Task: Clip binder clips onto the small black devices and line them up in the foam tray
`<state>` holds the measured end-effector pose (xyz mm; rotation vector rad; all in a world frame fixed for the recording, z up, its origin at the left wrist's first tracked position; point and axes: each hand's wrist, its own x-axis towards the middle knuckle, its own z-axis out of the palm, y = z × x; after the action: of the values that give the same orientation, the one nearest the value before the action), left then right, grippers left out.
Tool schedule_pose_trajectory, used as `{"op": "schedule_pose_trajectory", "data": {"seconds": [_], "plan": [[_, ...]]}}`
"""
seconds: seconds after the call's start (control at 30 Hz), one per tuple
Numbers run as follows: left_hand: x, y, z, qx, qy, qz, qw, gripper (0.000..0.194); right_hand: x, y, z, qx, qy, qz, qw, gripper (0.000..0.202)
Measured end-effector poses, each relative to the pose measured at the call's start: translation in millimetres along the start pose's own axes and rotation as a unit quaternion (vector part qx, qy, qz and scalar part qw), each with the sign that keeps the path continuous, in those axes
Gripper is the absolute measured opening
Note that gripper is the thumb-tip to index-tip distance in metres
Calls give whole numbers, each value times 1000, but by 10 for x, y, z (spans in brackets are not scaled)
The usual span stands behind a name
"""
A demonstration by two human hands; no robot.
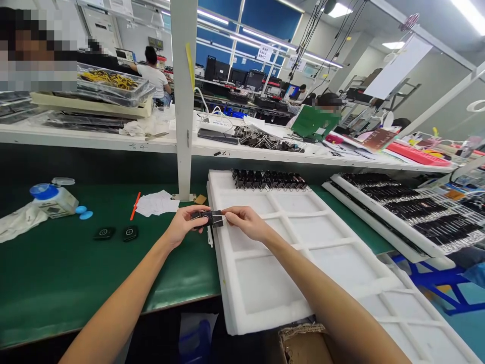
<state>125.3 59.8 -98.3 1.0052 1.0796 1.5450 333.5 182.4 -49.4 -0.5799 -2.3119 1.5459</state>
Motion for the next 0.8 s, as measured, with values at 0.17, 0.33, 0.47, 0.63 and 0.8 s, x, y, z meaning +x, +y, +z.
{"op": "schedule_pose_trajectory", "data": {"seconds": [0.17,0.33,0.47,0.63,0.8], "plan": [[9,-5,3,19,-30,4,999,39,-6,60,-16,-44,6,5,999,52],[4,5,5,26,-26,5,999,40,-6,35,7,-55,19,3,998,49],[12,-20,5,46,-21,12,999,42,-5,-33,32,-60,23,2,998,46],[104,-120,-69,83,145,96,981,49,138,-70,-60,-74,165,-16,983,45],[160,-196,-150,86,226,85,967,49,522,50,-240,-252,372,-29,893,38]]}}
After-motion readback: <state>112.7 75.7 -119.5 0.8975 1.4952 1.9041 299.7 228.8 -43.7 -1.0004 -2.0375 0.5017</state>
